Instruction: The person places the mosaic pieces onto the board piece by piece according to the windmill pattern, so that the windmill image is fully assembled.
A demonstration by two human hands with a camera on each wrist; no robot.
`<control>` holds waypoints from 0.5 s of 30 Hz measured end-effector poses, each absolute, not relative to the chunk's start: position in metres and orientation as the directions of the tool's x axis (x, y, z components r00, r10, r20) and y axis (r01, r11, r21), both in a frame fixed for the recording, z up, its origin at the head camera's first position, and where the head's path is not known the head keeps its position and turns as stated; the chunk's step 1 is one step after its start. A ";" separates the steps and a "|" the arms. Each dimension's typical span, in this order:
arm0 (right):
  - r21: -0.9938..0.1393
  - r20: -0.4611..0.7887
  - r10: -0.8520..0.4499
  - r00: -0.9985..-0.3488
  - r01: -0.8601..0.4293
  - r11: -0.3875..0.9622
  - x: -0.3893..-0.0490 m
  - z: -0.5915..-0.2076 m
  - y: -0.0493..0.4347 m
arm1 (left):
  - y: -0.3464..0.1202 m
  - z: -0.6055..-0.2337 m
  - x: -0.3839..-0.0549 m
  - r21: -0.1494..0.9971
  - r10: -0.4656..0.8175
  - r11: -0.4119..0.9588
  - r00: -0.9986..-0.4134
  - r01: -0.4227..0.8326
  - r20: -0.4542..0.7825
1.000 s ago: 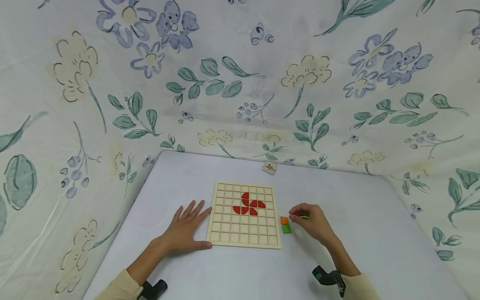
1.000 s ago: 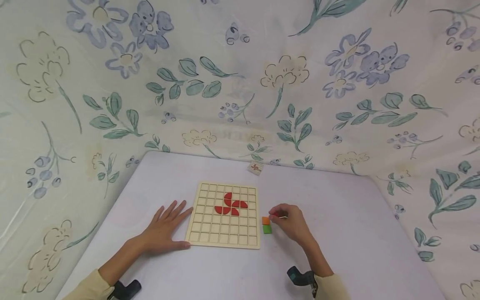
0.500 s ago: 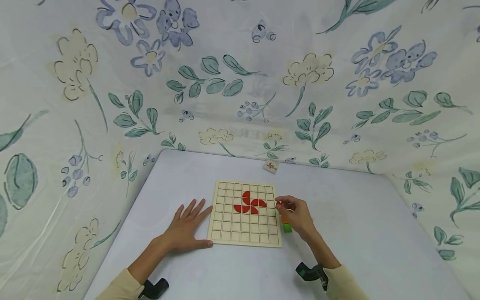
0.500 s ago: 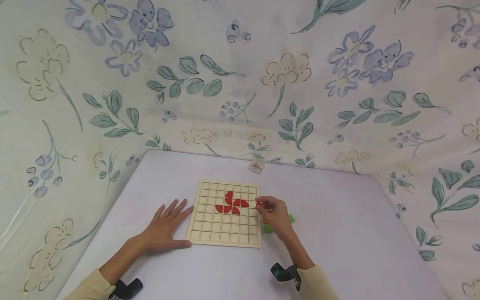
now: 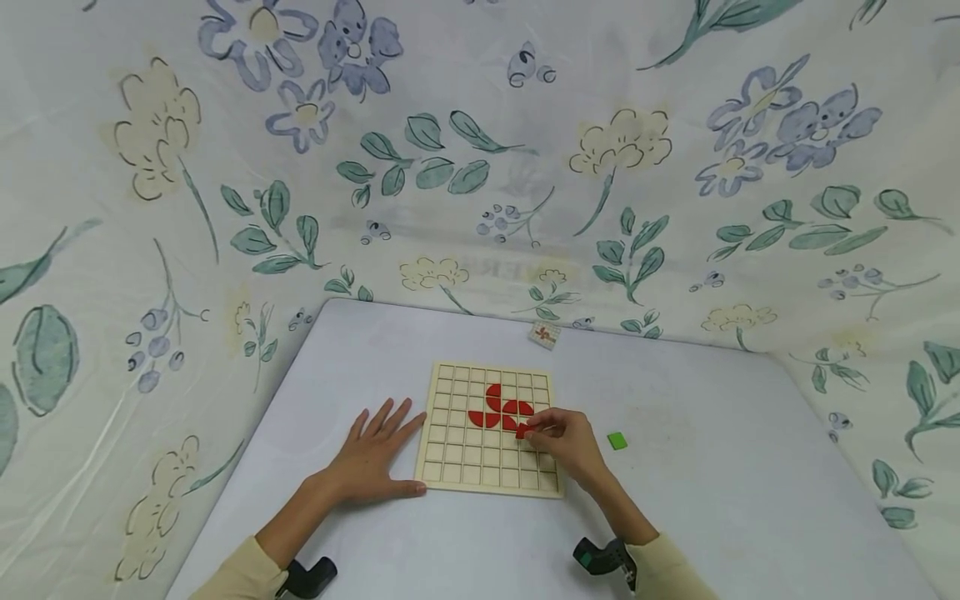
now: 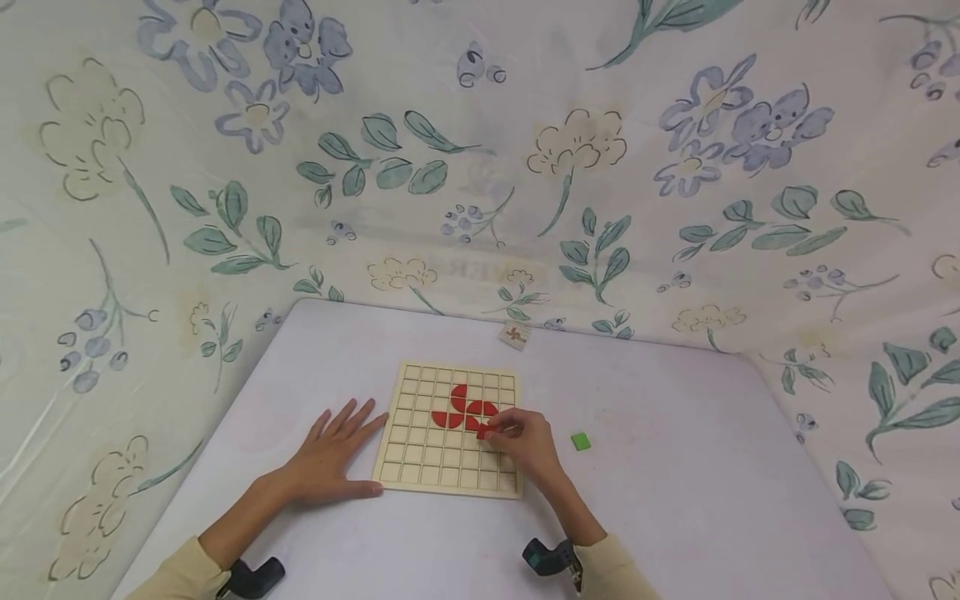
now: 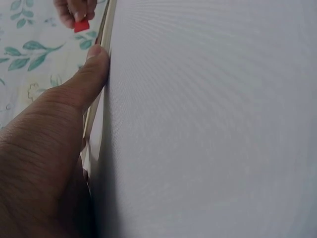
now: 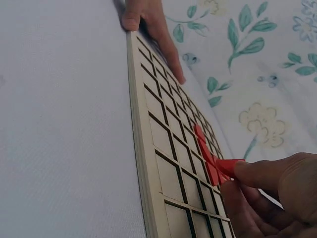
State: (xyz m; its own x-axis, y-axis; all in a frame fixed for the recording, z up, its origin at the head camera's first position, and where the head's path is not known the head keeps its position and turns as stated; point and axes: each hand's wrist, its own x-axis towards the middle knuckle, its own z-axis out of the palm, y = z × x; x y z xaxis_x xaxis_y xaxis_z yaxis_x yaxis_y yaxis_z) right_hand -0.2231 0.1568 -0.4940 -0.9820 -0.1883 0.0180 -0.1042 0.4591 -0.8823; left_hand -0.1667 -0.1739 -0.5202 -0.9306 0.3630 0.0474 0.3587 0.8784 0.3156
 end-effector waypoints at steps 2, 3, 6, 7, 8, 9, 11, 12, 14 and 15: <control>-0.874 0.023 -0.206 -0.978 -0.119 0.471 -0.223 -0.496 0.154 | -0.174 -0.519 -0.166 0.317 0.366 0.877 -0.929 0.362 0.050; -0.867 0.034 -0.219 -0.975 -0.138 0.479 -0.223 -0.496 0.153 | -0.174 -0.519 -0.166 0.316 0.367 0.877 -0.929 0.363 0.050; -0.840 0.061 -0.252 -0.966 -0.186 0.510 -0.224 -0.497 0.149 | -0.174 -0.519 -0.166 0.312 0.365 0.879 -0.930 0.361 0.048; -0.827 0.067 -0.259 -0.964 -0.198 0.526 -0.225 -0.497 0.148 | -0.174 -0.519 -0.166 0.311 0.365 0.879 -0.930 0.362 0.049; -0.814 0.077 -0.267 -0.961 -0.216 0.539 -0.225 -0.497 0.147 | -0.174 -0.519 -0.166 0.311 0.364 0.879 -0.930 0.361 0.050; -0.800 0.088 -0.275 -0.958 -0.232 0.554 -0.225 -0.497 0.146 | -0.174 -0.519 -0.166 0.310 0.364 0.880 -0.930 0.361 0.050; -0.773 0.107 -0.282 -0.953 -0.258 0.579 -0.226 -0.498 0.144 | -0.174 -0.519 -0.166 0.312 0.364 0.879 -0.930 0.361 0.051; -0.765 0.118 -0.286 -0.951 -0.271 0.585 -0.226 -0.498 0.144 | -0.174 -0.519 -0.166 0.311 0.364 0.879 -0.930 0.362 0.052; -0.747 0.143 -0.292 -0.946 -0.297 0.595 -0.226 -0.499 0.143 | -0.174 -0.519 -0.166 0.311 0.364 0.879 -0.930 0.361 0.050; -0.737 0.154 -0.299 -0.942 -0.311 0.601 -0.225 -0.499 0.144 | -0.174 -0.519 -0.166 0.308 0.364 0.880 -0.930 0.361 0.050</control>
State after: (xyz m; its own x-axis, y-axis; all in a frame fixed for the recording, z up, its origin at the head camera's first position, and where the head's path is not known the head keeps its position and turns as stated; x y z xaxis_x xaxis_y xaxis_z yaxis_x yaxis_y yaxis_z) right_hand -0.2254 0.1435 -0.4995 -0.9419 -0.2988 0.1537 -0.3107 0.6007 -0.7366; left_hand -0.1659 -0.1742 -0.5189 -0.9301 0.3641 0.0496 0.3610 0.8801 0.3084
